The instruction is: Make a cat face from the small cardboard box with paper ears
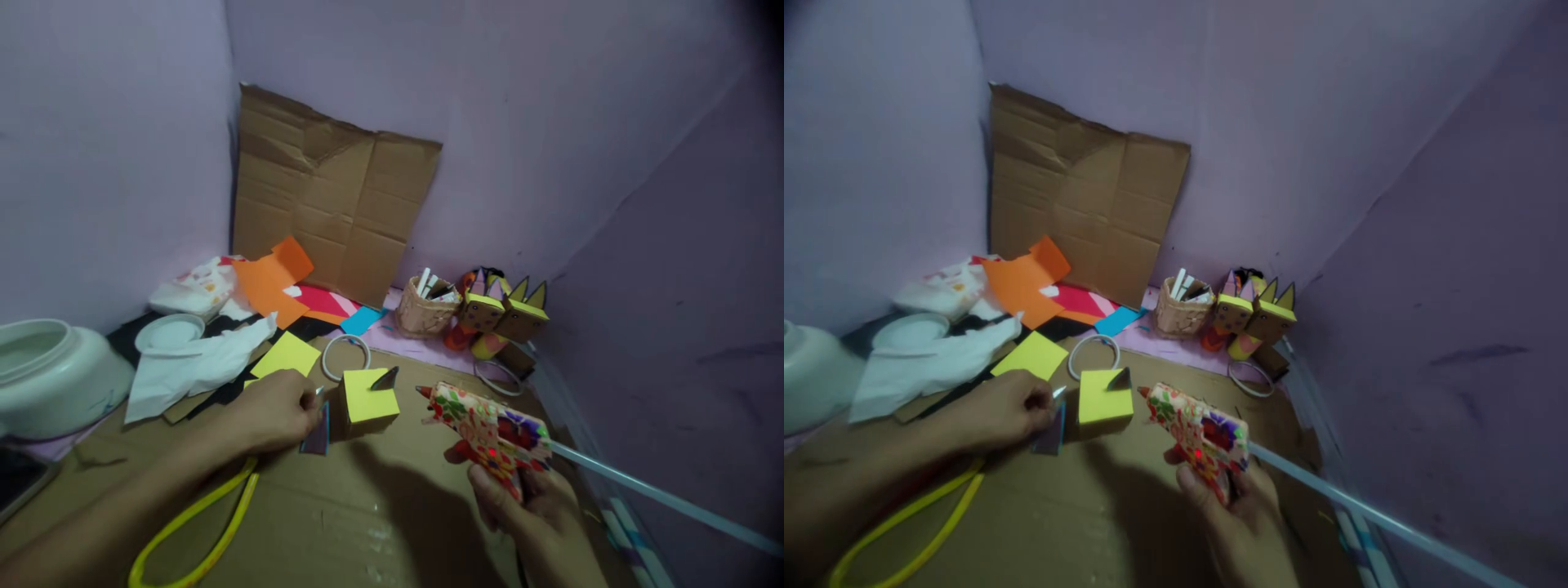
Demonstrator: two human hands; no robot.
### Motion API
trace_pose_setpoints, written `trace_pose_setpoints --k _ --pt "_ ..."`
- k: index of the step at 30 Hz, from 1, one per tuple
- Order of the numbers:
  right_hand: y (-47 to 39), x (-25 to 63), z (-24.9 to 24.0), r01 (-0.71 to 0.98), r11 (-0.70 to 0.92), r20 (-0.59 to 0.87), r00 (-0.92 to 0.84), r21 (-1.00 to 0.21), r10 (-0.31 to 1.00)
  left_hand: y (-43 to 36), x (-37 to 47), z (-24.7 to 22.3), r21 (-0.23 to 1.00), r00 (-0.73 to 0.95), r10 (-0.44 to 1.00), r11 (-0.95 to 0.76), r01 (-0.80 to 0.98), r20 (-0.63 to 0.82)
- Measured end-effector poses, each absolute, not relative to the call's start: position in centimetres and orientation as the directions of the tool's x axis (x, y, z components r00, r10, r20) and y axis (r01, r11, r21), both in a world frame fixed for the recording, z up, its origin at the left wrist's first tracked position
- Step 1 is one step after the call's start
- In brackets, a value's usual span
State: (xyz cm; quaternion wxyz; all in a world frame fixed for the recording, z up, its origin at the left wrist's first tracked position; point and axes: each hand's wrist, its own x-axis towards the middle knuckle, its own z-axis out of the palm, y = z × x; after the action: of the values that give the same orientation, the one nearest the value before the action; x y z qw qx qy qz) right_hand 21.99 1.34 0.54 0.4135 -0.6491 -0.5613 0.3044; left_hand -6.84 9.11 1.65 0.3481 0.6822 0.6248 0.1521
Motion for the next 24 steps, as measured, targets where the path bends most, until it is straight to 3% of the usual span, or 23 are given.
trace_pose_setpoints --k 3,7,14,20,24 --pt "1.2 21.4 0.3 0.447 -0.052 0.044 0.203 -0.893 0.978 8.3 -6.6 2.3 0.590 0.185 0.969 -0.055 0.806 -0.162" --pt "0.9 20.9 -0.2 0.409 -0.057 -0.001 0.136 -0.911 0.991 7.8 -5.3 1.2 0.618 0.295 0.955 -0.254 0.744 0.038" --pt "0.3 20.5 -1.4 0.352 -0.073 -0.089 -0.028 -0.933 0.996 7.5 -2.5 -1.8 0.620 0.253 0.959 -0.278 0.734 0.130" --pt "0.1 20.7 -0.7 0.343 -0.085 -0.137 -0.129 -0.935 0.982 6.3 -2.0 -2.2 0.590 0.265 0.870 -0.481 0.648 0.417" --pt "-0.1 20.6 -0.9 0.378 -0.077 -0.118 -0.086 -0.923 0.989 5.4 -1.8 -2.6 0.573 0.263 0.845 -0.515 0.638 0.466"
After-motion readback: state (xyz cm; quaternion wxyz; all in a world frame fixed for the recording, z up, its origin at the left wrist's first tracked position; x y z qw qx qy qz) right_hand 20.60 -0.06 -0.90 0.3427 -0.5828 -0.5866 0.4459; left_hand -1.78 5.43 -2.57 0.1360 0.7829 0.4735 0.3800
